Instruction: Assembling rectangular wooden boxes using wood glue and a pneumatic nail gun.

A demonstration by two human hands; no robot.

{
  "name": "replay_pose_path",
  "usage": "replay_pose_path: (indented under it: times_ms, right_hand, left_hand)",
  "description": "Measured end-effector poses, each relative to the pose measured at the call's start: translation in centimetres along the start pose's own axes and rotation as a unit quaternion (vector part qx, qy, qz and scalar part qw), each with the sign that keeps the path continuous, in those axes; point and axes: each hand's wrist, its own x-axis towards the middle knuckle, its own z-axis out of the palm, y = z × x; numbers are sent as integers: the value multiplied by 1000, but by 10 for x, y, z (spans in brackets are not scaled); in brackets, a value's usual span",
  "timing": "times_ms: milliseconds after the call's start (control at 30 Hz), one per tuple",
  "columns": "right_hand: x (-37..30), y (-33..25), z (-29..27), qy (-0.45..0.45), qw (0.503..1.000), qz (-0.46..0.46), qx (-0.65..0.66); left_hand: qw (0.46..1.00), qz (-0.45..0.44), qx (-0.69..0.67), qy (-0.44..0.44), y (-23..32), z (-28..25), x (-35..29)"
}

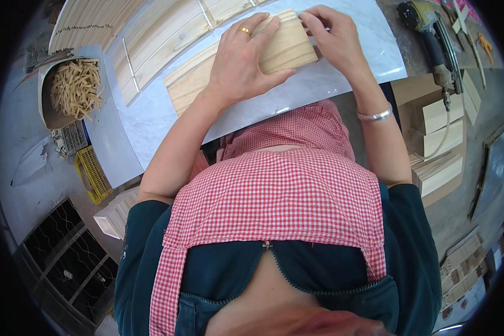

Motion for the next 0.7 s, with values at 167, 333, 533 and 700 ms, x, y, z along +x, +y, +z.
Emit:
replay_pose_path:
  times_ms: [167,333,533,700]
  right_hand:
    - [-57,-18,-22,10,996,-63,-69]
    - [-75,-25,-25,11,981,-107,-163]
    - [-68,-18,-23,1,976,-150,-159]
    - [-64,-14,-27,-18,971,-182,-156]
  left_hand:
    - [1000,-6,1,11,-1,1,-4]
    - [1000,-16,-21,16,-1,1,-1]
    - [999,-24,-34,11,0,-1,0]
    - [998,-28,-49,7,-1,-1,0]
